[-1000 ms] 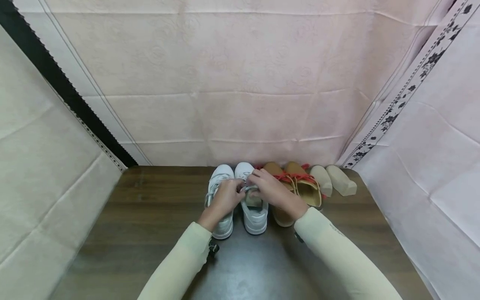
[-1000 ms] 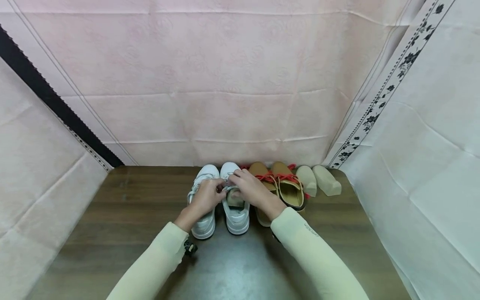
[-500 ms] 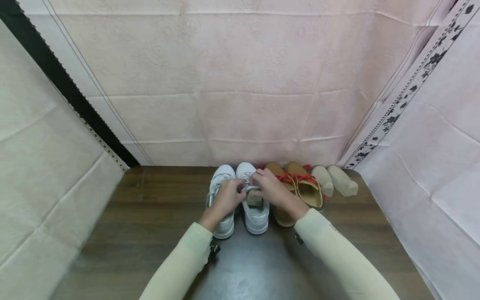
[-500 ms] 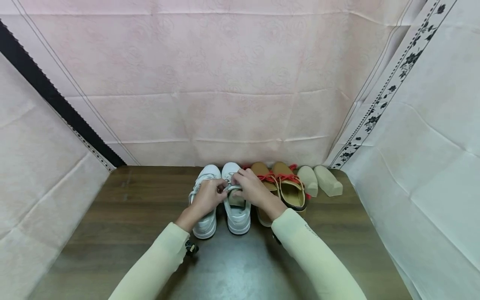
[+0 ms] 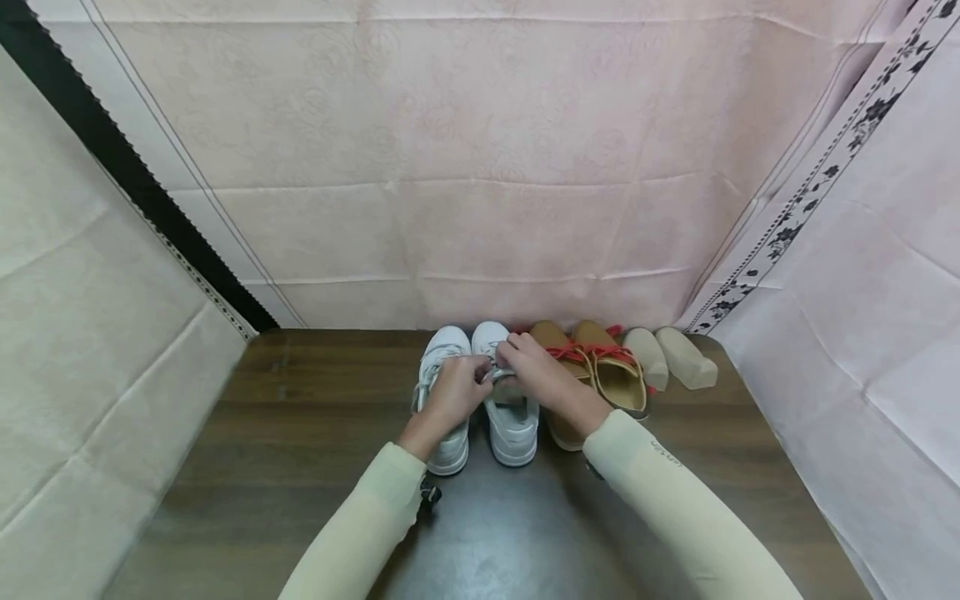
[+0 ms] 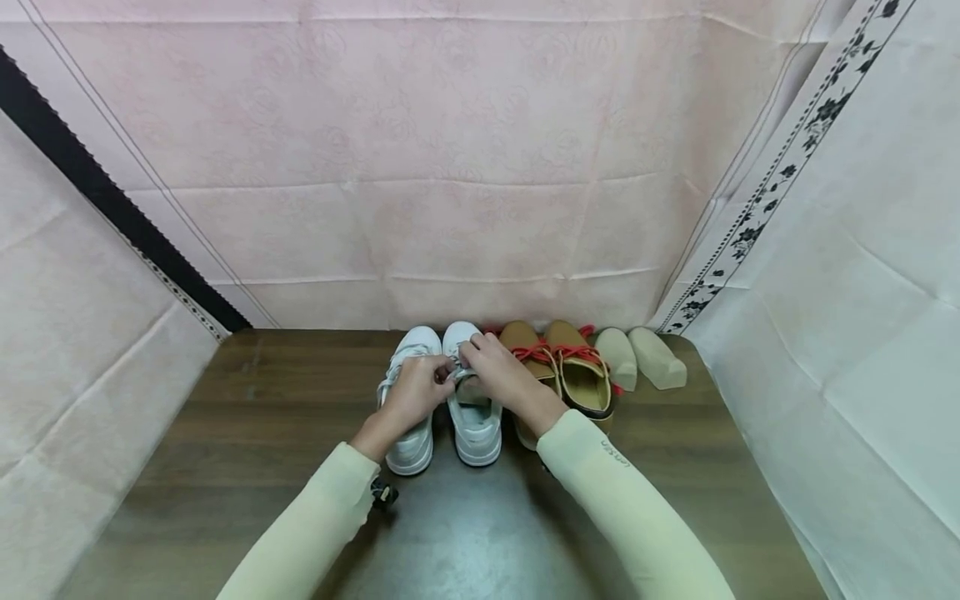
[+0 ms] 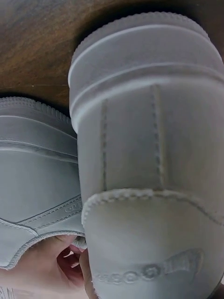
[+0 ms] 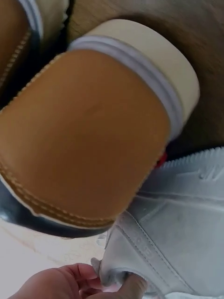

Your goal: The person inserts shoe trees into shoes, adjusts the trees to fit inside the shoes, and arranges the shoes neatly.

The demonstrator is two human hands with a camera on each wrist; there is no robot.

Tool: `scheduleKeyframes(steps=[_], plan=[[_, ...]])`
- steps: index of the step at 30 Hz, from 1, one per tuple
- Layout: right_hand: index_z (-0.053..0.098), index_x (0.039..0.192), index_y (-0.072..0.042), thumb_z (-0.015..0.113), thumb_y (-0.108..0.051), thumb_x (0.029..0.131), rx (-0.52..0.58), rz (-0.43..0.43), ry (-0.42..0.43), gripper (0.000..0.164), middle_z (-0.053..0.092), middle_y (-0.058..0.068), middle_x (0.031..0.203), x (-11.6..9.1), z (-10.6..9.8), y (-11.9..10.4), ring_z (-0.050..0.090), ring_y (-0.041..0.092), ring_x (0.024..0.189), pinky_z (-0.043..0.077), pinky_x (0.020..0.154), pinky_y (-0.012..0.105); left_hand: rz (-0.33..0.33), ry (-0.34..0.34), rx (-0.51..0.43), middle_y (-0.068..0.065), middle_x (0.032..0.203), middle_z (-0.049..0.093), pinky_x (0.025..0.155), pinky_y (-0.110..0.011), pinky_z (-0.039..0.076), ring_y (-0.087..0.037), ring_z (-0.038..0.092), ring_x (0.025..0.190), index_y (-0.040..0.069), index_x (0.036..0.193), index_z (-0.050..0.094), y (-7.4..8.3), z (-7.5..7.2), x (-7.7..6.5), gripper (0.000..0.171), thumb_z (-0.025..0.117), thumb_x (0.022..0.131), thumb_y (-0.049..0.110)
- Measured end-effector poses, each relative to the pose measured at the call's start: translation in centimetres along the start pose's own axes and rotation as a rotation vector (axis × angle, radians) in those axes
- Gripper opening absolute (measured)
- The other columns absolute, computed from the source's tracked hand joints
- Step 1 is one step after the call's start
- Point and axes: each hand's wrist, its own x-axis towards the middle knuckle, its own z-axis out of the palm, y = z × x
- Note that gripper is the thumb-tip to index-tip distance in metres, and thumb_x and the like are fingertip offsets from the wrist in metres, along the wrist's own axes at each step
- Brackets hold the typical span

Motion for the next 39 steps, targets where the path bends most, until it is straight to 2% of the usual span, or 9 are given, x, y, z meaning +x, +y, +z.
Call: scheduleKeyframes(steps=[6, 13, 16, 22, 26, 30, 33, 36, 39], plan=[[0.056, 0.1, -0.01, 0.089, -0.013, 0.081, -0.09, 0.009, -0.018, 0.038, 0.056, 0.005, 0.101, -0.1, 0.1, -0.2, 0.049, 0.024, 0.094, 0.047, 0.08, 0.036, -0.01, -0.006, -0.006, 0.005, 0.069, 0.061, 0.056, -0.024, 0.043, -0.012, 0.052, 0.064, 0.011, 0.082, 0.07, 0.1, 0.0, 0.1, 0.011, 0.073, 0.087, 0.002], [0.056, 0.104, -0.011, 0.09, -0.016, 0.081, -0.158, -0.018, -0.002, 0.042, 0.056, 0.004, 0.104, -0.4, 0.4, 0.0, 0.05, 0.022, 0.095, 0.048, 0.08, 0.035, -0.029, -0.018, -0.006, 0.003, 0.071, 0.063, 0.058, -0.026, 0.045, -0.013, 0.054, 0.066, 0.012, 0.083, 0.071, 0.1, 0.1, 0.1, 0.01, 0.074, 0.089, 0.004], [0.056, 0.104, -0.011, 0.089, -0.017, 0.082, -0.141, -0.002, 0.005, 0.04, 0.057, 0.005, 0.104, -0.5, 0.6, 0.2, 0.05, 0.023, 0.094, 0.048, 0.08, 0.035, -0.046, -0.025, -0.016, 0.001, 0.079, 0.07, 0.063, -0.027, 0.051, -0.012, 0.059, 0.071, 0.009, 0.091, 0.075, 0.1, 0.1, 0.1, 0.002, 0.076, 0.09, 0.007], [0.061, 0.109, -0.012, 0.086, -0.019, 0.085, -0.051, 0.052, 0.025, 0.035, 0.058, 0.004, 0.106, -1.3, 0.0, 0.3, 0.05, 0.022, 0.097, 0.051, 0.084, 0.035, -0.031, -0.009, -0.02, -0.005, 0.093, 0.077, 0.072, -0.033, 0.058, -0.016, 0.07, 0.082, 0.005, 0.102, 0.077, 0.3, 0.0, -0.1, 0.017, 0.081, 0.089, 0.015], [0.063, 0.118, -0.01, 0.083, -0.021, 0.089, 0.027, 0.158, 0.008, 0.037, 0.058, 0.005, 0.112, -2.1, -1.4, -0.6, 0.052, 0.022, 0.102, 0.053, 0.089, 0.037, -0.02, 0.035, 0.003, -0.013, 0.103, 0.076, 0.075, -0.037, 0.06, -0.022, 0.072, 0.088, 0.0, 0.113, 0.074, 1.1, -1.1, -0.5, 0.031, 0.083, 0.088, 0.015], [0.061, 0.124, -0.006, 0.076, -0.025, 0.095, 0.182, 0.333, -0.025, 0.038, 0.057, 0.008, 0.115, -3.1, -2.7, -2.0, 0.053, 0.022, 0.1, 0.053, 0.087, 0.038, 0.014, 0.132, 0.005, -0.016, 0.109, 0.074, 0.077, -0.039, 0.06, -0.024, 0.073, 0.086, -0.001, 0.119, 0.071, 1.9, -3.0, -1.2, 0.039, 0.084, 0.086, 0.012], [0.059, 0.128, -0.003, 0.071, -0.03, 0.099, 0.298, 0.453, -0.05, 0.042, 0.057, 0.012, 0.116, -4.1, -3.5, -3.2, 0.055, 0.022, 0.097, 0.053, 0.085, 0.04, 0.013, 0.207, 0.027, -0.016, 0.111, 0.072, 0.083, -0.043, 0.059, -0.028, 0.072, 0.095, 0.001, 0.12, 0.07, 2.0, -4.5, -2.0, 0.04, 0.085, 0.084, 0.013], [0.057, 0.13, 0.0, 0.07, -0.032, 0.099, 0.359, 0.529, -0.079, 0.046, 0.059, 0.015, 0.117, -5.1, -3.8, -4.2, 0.056, 0.022, 0.095, 0.053, 0.083, 0.039, -0.058, 0.226, 0.054, -0.017, 0.118, 0.069, 0.092, -0.048, 0.057, -0.033, 0.069, 0.108, 0.001, 0.125, 0.068, 1.7, -5.6, -3.2, 0.045, 0.083, 0.087, 0.017], [0.056, 0.13, 0.002, 0.07, -0.032, 0.099, 0.395, 0.579, -0.122, 0.047, 0.061, 0.012, 0.106, -6.1, -3.7, -4.9, 0.057, 0.019, 0.086, 0.052, 0.073, 0.036, -0.196, 0.167, 0.059, -0.02, 0.126, 0.064, 0.093, -0.052, 0.055, -0.037, 0.066, 0.114, 0.0, 0.134, 0.062, 1.0, -6.5, -4.5, 0.052, 0.078, 0.09, 0.023]])
